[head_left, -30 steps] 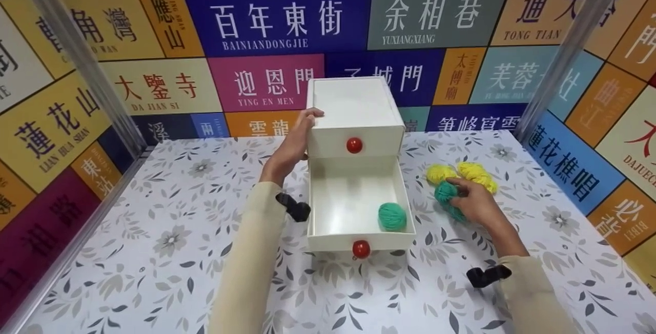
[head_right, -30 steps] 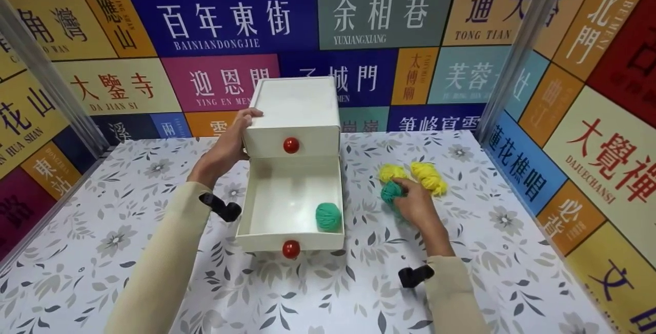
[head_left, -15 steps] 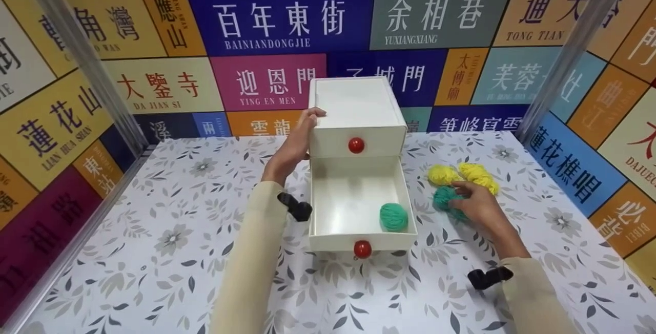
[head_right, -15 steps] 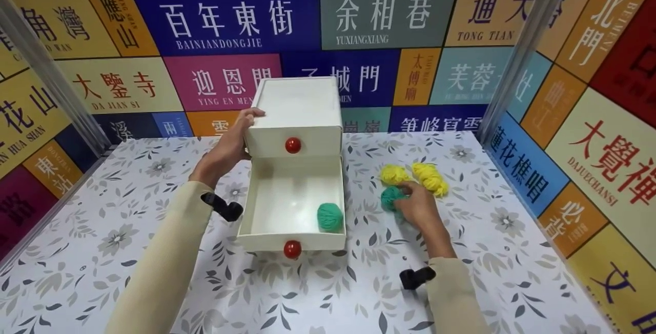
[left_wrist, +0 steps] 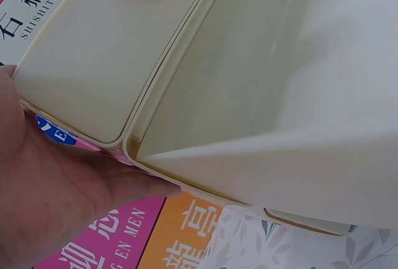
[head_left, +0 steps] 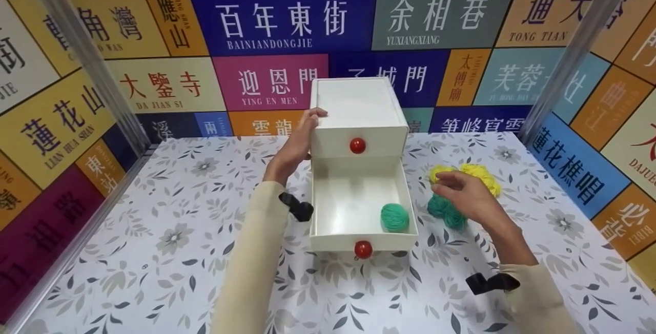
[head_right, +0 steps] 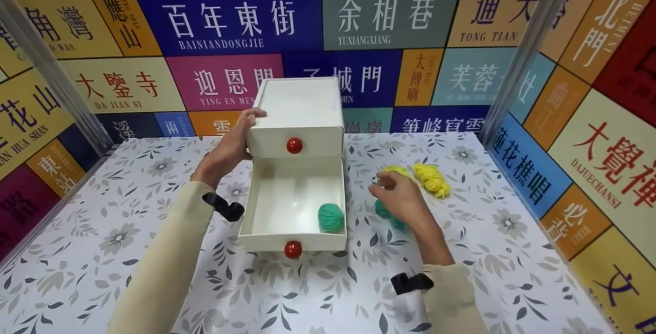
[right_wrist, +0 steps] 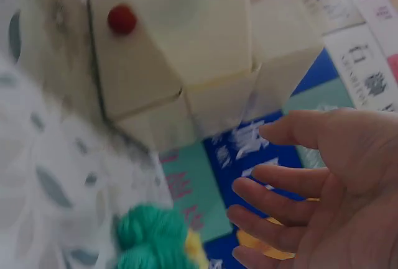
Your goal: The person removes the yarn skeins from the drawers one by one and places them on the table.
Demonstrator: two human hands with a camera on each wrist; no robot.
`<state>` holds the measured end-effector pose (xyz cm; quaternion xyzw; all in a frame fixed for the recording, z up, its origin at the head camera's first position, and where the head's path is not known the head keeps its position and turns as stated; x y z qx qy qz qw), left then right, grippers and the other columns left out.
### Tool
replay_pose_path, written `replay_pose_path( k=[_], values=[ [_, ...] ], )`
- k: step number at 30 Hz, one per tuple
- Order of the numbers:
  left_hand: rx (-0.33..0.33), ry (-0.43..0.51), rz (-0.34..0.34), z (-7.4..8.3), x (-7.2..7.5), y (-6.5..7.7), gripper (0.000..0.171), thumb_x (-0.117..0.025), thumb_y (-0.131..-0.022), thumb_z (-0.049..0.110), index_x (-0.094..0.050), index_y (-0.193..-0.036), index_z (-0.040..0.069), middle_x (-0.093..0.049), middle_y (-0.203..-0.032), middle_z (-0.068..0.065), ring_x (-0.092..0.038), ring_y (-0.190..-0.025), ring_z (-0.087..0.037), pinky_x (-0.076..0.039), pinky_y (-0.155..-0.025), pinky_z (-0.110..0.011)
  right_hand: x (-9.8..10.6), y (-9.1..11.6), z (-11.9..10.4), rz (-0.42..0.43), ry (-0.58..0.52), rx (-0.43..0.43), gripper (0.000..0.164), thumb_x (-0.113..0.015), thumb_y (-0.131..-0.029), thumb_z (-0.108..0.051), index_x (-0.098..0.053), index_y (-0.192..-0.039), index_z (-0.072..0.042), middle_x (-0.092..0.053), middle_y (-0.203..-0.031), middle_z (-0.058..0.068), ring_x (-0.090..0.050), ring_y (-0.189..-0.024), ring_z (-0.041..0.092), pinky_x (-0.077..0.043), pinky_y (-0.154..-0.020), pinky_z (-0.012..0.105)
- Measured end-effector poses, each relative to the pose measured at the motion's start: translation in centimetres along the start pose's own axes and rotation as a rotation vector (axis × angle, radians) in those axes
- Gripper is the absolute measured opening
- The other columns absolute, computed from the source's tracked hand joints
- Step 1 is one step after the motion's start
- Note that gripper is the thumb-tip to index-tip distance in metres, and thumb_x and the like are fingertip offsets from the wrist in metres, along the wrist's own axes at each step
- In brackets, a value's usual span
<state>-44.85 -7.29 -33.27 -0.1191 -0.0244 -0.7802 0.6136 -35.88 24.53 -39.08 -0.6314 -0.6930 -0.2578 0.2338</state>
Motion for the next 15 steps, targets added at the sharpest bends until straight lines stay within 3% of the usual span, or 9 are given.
replay_pose_path(
  k=[7,15],
  values=[
    [-0.009,0.002,-0.004,0.1,-0.1,0.0,0.038,-0.023,-0.106,0.043,-0.038,-0.136,0.027,-0.051,-0.130,-0.016,-0.058,-0.109,-0.031,-0.050,-0.090,-0.051,-0.8,2.5,-4.9,-0.003,-0.009,0.151,0.056,-0.062,-0.099,-0.033,-0.048,-0.145,-0.003,-0.057,-0.141,0.022,-0.056,-0.128,0.041,-0.049,-0.104,0.052],
    [0.004,0.010,-0.011,-0.1,-0.2,0.0,0.037,-0.022,-0.107,0.043,-0.037,-0.136,0.027,-0.050,-0.131,-0.016,-0.057,-0.110,-0.030,-0.049,-0.092,-0.052,-2.7,4.3,-7.4,-0.065,-0.002,0.223,0.058,-0.066,-0.097,-0.032,-0.048,-0.146,-0.007,-0.056,-0.143,0.019,-0.053,-0.131,0.040,-0.045,-0.107,0.055]
  ],
)
Point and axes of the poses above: each hand's wrist, its own y-axis away from the middle knuckle, its own x-axis out of the back of the hand, z = x × y, the point moved 10 cm from there along -y, towards the middle knuckle
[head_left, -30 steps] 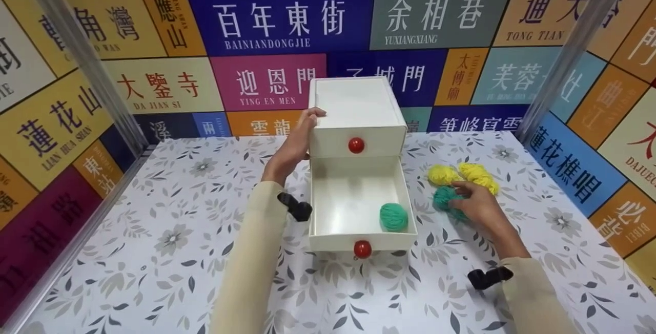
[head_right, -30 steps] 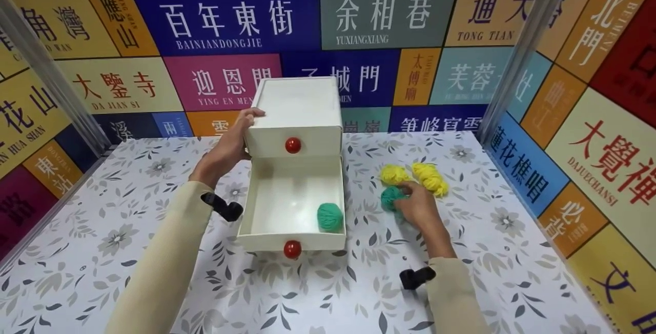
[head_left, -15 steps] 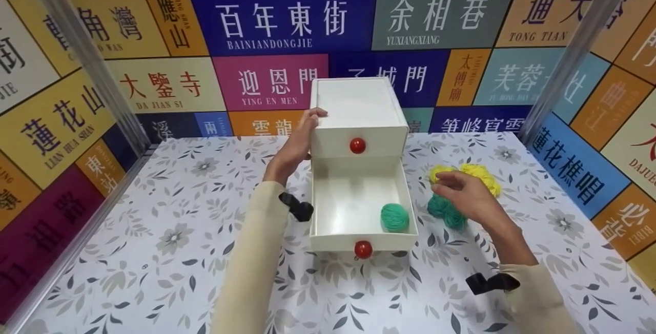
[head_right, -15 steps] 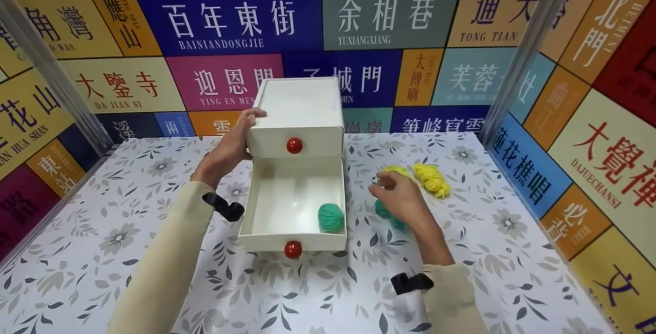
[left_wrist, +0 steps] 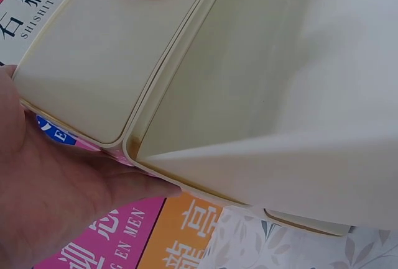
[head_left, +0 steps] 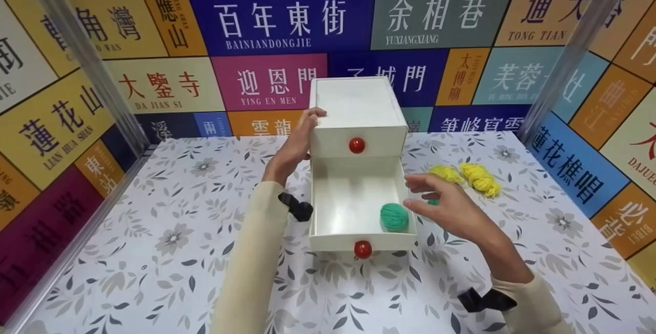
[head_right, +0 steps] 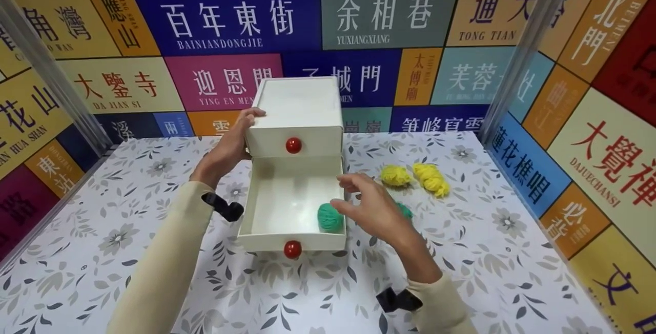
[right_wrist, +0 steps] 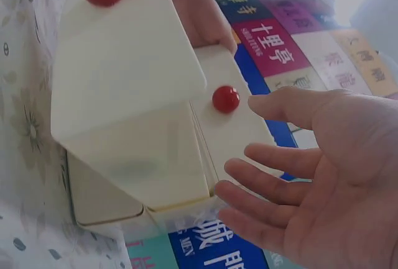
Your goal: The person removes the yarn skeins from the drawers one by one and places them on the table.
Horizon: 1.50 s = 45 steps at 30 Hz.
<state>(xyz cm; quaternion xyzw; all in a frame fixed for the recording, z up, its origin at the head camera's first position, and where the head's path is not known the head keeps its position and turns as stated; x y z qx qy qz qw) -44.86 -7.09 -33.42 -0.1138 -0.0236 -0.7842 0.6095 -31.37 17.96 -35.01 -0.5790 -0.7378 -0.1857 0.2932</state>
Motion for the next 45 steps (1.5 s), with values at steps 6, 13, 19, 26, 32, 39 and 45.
replay_pose_path(
  k=[6,13,19,26,32,39,45],
  values=[
    [0.001,0.013,0.004,-0.1,0.0,0.0,0.036,-0.022,-0.106,0.043,-0.038,-0.135,0.027,-0.051,-0.130,-0.015,-0.057,-0.108,-0.029,-0.049,-0.089,-0.051,-1.5,0.4,-1.6,-0.015,0.009,0.076,0.058,-0.070,-0.094,-0.026,-0.049,-0.145,-0.007,-0.056,-0.142,0.017,-0.054,-0.130,0.041,-0.044,-0.109,0.055],
    [0.001,-0.005,0.001,0.0,-0.1,-0.2,0.036,-0.022,-0.106,0.042,-0.038,-0.135,0.028,-0.051,-0.130,-0.015,-0.058,-0.108,-0.030,-0.050,-0.087,-0.047,-3.1,0.2,-3.8,-0.134,0.174,0.170,0.059,-0.072,-0.092,-0.020,-0.050,-0.145,-0.010,-0.047,-0.149,0.014,-0.052,-0.131,0.041,-0.046,-0.106,0.055],
    [-0.015,-0.014,0.004,0.3,0.1,-0.3,0.038,-0.023,-0.106,0.044,-0.037,-0.137,0.026,-0.048,-0.135,-0.014,-0.056,-0.110,-0.030,-0.050,-0.089,-0.049,-4.4,-0.5,-5.1,-0.240,0.389,0.203,0.056,-0.074,-0.089,-0.015,-0.054,-0.141,-0.008,-0.049,-0.146,0.013,-0.049,-0.135,0.036,-0.042,-0.111,0.054],
    [-0.025,-0.005,0.003,0.1,0.0,-0.3,0.038,-0.023,-0.106,0.042,-0.037,-0.137,0.027,-0.048,-0.134,-0.016,-0.057,-0.108,-0.030,-0.050,-0.086,-0.050,-5.6,-0.9,-6.0,-0.319,0.558,0.249,0.052,-0.076,-0.084,-0.007,-0.059,-0.133,-0.001,-0.056,-0.134,0.016,-0.054,-0.124,0.032,-0.047,-0.106,0.048],
    [-0.018,-0.012,0.011,0.0,0.2,-0.1,0.037,-0.024,-0.106,0.043,-0.038,-0.137,0.028,-0.047,-0.137,-0.015,-0.055,-0.111,-0.032,-0.048,-0.088,-0.052,-6.1,-1.7,-6.1,-0.378,0.656,0.192,0.054,-0.075,-0.076,0.001,-0.062,-0.129,0.001,-0.060,-0.124,0.017,-0.056,-0.110,0.029,-0.051,-0.101,0.047],
    [-0.008,-0.005,0.007,-0.1,0.2,0.1,0.037,-0.023,-0.107,0.043,-0.037,-0.137,0.027,-0.047,-0.136,-0.015,-0.056,-0.109,-0.031,-0.048,-0.088,-0.053,-6.3,-2.4,-5.7,-0.369,0.803,0.175,0.042,-0.074,-0.075,0.006,-0.066,-0.115,0.001,-0.063,-0.106,0.017,-0.056,-0.093,0.026,-0.056,-0.088,0.044],
    [-0.013,-0.010,0.005,0.1,0.2,0.0,0.038,-0.024,-0.106,0.043,-0.037,-0.137,0.027,-0.048,-0.136,-0.015,-0.057,-0.110,-0.030,-0.049,-0.089,-0.052,-6.3,-2.6,-5.7,-0.320,0.857,0.249,0.022,-0.070,-0.078,0.005,-0.069,-0.100,0.000,-0.064,-0.091,0.014,-0.055,-0.082,0.024,-0.055,-0.078,0.042]
  ],
)
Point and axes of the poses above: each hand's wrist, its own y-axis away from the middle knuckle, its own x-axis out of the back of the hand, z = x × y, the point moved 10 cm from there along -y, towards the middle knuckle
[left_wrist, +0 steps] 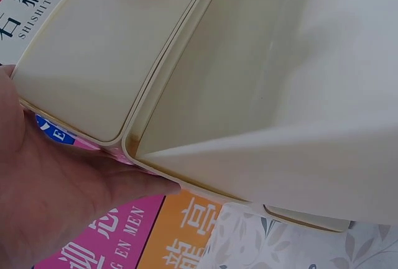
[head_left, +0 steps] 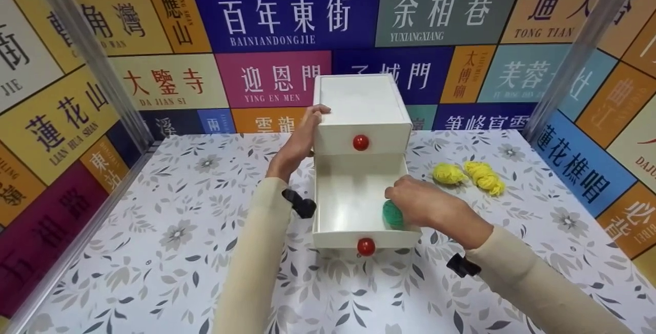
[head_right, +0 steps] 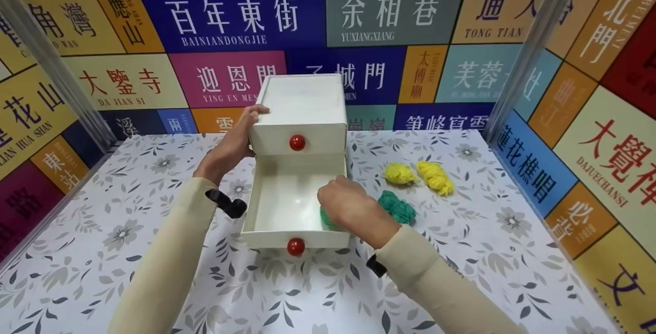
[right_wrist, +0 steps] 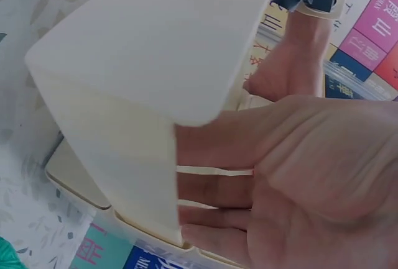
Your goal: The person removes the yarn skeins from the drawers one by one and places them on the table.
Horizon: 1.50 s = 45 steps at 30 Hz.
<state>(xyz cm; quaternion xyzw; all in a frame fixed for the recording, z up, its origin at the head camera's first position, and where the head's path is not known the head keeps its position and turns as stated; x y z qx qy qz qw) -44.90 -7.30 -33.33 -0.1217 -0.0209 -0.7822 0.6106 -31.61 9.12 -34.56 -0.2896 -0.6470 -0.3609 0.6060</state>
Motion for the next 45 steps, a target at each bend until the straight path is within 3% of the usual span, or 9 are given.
replay_pose_path(
  k=[4,11,18,30,40,45],
  values=[
    [-0.008,0.007,-0.006,0.2,0.0,-0.1,0.038,-0.024,-0.105,0.042,-0.037,-0.137,0.026,-0.047,-0.136,-0.015,-0.057,-0.110,-0.031,-0.050,-0.088,-0.051,-0.1,-0.2,0.0,0.020,-0.033,0.023,0.023,-0.074,-0.075,0.003,-0.071,-0.098,-0.002,-0.066,-0.089,0.012,-0.056,-0.083,0.023,-0.054,-0.080,0.041],
    [-0.009,0.001,-0.007,0.1,0.0,-0.1,0.038,-0.023,-0.106,0.044,-0.037,-0.137,0.026,-0.045,-0.139,-0.015,-0.055,-0.112,-0.031,-0.049,-0.090,-0.055,-1.0,-1.0,-0.3,-0.022,-0.136,0.069,0.038,-0.080,-0.075,-0.005,-0.070,-0.111,-0.003,-0.067,-0.100,0.012,-0.060,-0.091,0.024,-0.055,-0.083,0.042],
    [0.005,0.008,-0.004,0.0,-0.1,-0.1,0.037,-0.023,-0.105,0.043,-0.038,-0.136,0.027,-0.047,-0.136,-0.015,-0.056,-0.110,-0.031,-0.049,-0.087,-0.050,-0.7,-1.2,0.5,0.020,-0.224,0.008,0.045,-0.077,-0.082,-0.011,-0.063,-0.124,-0.003,-0.063,-0.112,0.014,-0.061,-0.097,0.026,-0.056,-0.090,0.045],
    [-0.001,0.015,-0.015,-0.1,0.0,-0.1,0.038,-0.021,-0.106,0.044,-0.037,-0.137,0.027,-0.044,-0.139,-0.016,-0.055,-0.113,-0.032,-0.048,-0.093,-0.056,1.8,0.7,2.9,0.124,-0.373,-0.085,0.049,-0.072,-0.084,-0.010,-0.059,-0.131,-0.003,-0.055,-0.127,0.016,-0.055,-0.106,0.030,-0.053,-0.093,0.048],
    [0.008,0.004,0.002,-0.1,-0.1,-0.1,0.038,-0.022,-0.107,0.043,-0.038,-0.137,0.027,-0.047,-0.135,-0.016,-0.056,-0.109,-0.030,-0.048,-0.089,-0.053,3.0,2.9,4.7,0.209,-0.416,-0.121,0.051,-0.071,-0.083,-0.013,-0.059,-0.133,-0.005,-0.058,-0.126,0.015,-0.056,-0.105,0.028,-0.051,-0.090,0.046],
    [0.012,0.006,0.004,-0.1,-0.1,-0.1,0.038,-0.021,-0.106,0.042,-0.037,-0.137,0.027,-0.049,-0.131,-0.017,-0.056,-0.106,-0.030,-0.048,-0.088,-0.051,3.5,4.3,6.4,0.224,-0.459,-0.162,0.053,-0.071,-0.086,-0.017,-0.057,-0.136,-0.007,-0.057,-0.130,0.016,-0.058,-0.111,0.033,-0.053,-0.095,0.053]
  ],
)
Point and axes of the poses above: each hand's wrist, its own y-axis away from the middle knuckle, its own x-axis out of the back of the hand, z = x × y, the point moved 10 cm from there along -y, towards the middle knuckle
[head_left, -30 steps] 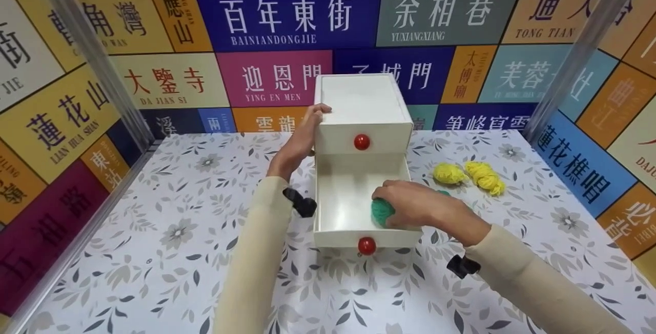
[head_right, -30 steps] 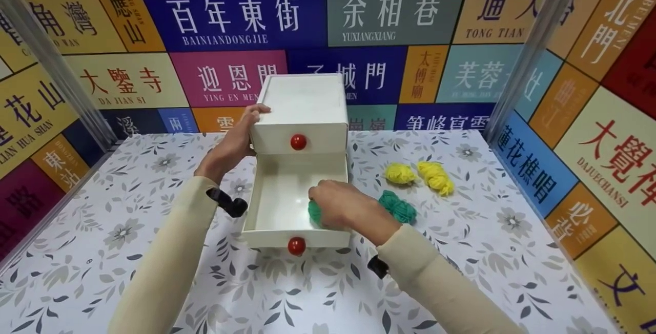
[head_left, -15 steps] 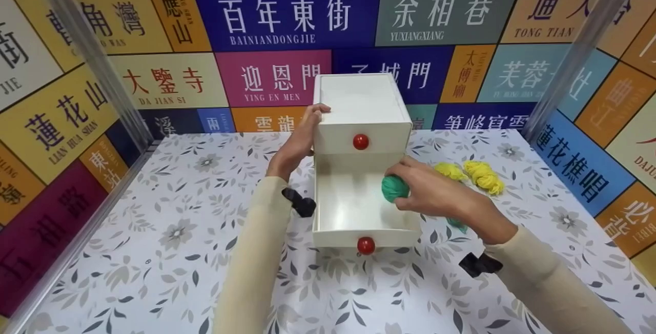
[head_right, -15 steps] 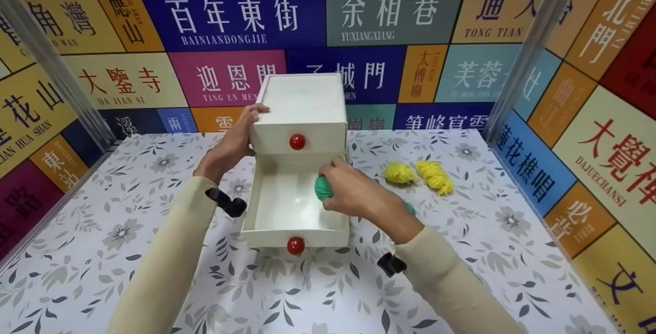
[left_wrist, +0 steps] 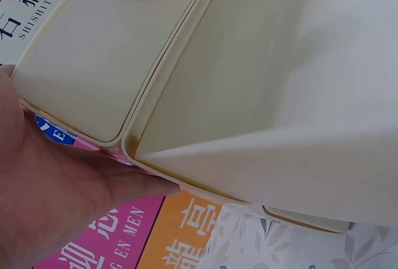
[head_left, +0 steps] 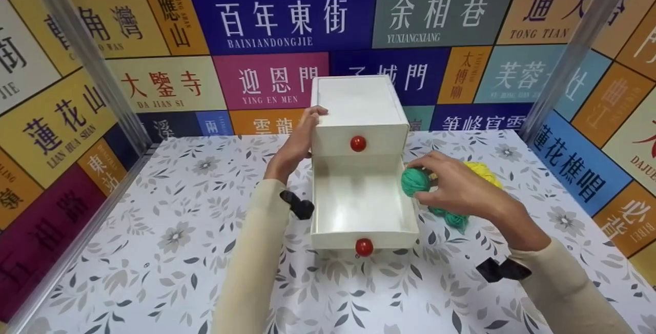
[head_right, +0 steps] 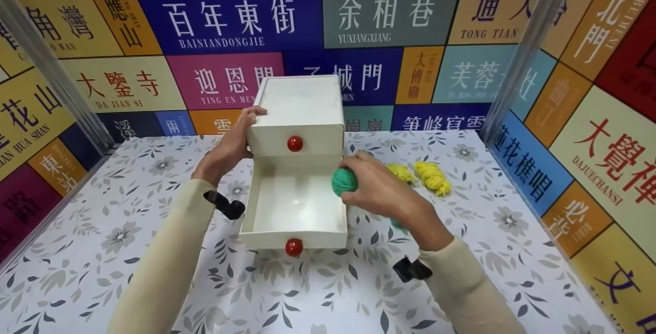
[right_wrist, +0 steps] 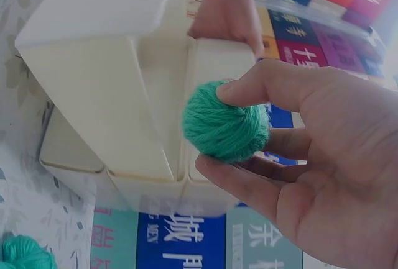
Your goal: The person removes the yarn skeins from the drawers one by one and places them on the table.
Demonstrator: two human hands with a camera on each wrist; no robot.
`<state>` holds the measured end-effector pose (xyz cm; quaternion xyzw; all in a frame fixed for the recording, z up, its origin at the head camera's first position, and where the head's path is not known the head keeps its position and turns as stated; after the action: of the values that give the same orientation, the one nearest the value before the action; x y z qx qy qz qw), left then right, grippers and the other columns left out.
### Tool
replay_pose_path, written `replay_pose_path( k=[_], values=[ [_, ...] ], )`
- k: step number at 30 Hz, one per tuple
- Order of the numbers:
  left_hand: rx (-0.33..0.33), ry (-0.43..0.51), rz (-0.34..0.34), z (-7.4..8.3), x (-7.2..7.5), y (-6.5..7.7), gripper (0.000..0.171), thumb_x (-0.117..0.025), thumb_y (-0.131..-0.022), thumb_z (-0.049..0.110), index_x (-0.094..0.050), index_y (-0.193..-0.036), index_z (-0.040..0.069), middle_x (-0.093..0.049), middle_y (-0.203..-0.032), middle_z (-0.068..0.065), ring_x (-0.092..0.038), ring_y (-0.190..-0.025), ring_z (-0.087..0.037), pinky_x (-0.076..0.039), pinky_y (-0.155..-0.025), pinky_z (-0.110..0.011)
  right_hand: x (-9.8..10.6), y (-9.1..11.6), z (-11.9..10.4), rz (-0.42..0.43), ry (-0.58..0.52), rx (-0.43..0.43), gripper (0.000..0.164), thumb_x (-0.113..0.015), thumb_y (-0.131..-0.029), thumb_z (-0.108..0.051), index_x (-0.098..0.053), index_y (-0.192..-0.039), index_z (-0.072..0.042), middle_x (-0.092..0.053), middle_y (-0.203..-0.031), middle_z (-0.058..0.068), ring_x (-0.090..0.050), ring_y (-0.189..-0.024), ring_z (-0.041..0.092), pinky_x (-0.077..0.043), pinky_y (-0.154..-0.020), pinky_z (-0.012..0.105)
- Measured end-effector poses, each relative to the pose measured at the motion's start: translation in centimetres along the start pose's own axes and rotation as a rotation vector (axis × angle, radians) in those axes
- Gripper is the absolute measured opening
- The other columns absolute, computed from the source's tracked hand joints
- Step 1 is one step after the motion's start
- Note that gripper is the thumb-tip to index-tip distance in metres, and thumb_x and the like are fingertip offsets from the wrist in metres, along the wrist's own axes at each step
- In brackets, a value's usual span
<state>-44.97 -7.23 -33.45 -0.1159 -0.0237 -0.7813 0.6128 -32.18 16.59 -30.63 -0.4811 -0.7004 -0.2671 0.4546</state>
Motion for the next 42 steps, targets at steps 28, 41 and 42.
replay_pose_path(
  k=[28,41,42],
  values=[
    [-0.002,0.001,-0.005,0.0,0.0,0.0,0.037,-0.023,-0.106,0.045,-0.037,-0.136,0.027,-0.049,-0.132,-0.016,-0.056,-0.109,-0.030,-0.048,-0.092,-0.055,-0.3,2.4,14.4,0.072,-0.081,-0.249,0.063,-0.066,-0.093,-0.022,-0.043,-0.146,0.002,-0.044,-0.142,0.031,-0.050,-0.124,0.049,-0.052,-0.092,0.056],
    [-0.004,-0.010,-0.004,0.1,0.0,0.1,0.038,-0.023,-0.106,0.044,-0.037,-0.137,0.027,-0.049,-0.134,-0.015,-0.057,-0.110,-0.030,-0.049,-0.086,-0.046,-1.0,3.7,19.9,0.156,-0.157,-0.346,0.065,-0.066,-0.095,-0.026,-0.041,-0.147,0.003,-0.047,-0.141,0.034,-0.049,-0.124,0.052,-0.053,-0.078,0.036],
    [-0.004,-0.010,-0.002,0.1,0.1,0.1,0.038,-0.023,-0.106,0.044,-0.037,-0.137,0.027,-0.049,-0.134,-0.015,-0.057,-0.111,-0.031,-0.049,-0.086,-0.047,-1.1,3.8,20.3,0.163,-0.161,-0.357,0.065,-0.066,-0.094,-0.026,-0.042,-0.147,0.003,-0.049,-0.139,0.034,-0.051,-0.123,0.051,-0.053,-0.077,0.035]
  ],
)
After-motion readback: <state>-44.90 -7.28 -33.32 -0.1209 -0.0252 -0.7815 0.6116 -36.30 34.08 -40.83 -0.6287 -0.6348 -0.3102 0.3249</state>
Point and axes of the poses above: each hand's wrist, its own y-axis away from the middle knuckle, its own x-axis out of the back of the hand, z = x × y, the point moved 10 cm from there along -y, towards the middle knuckle
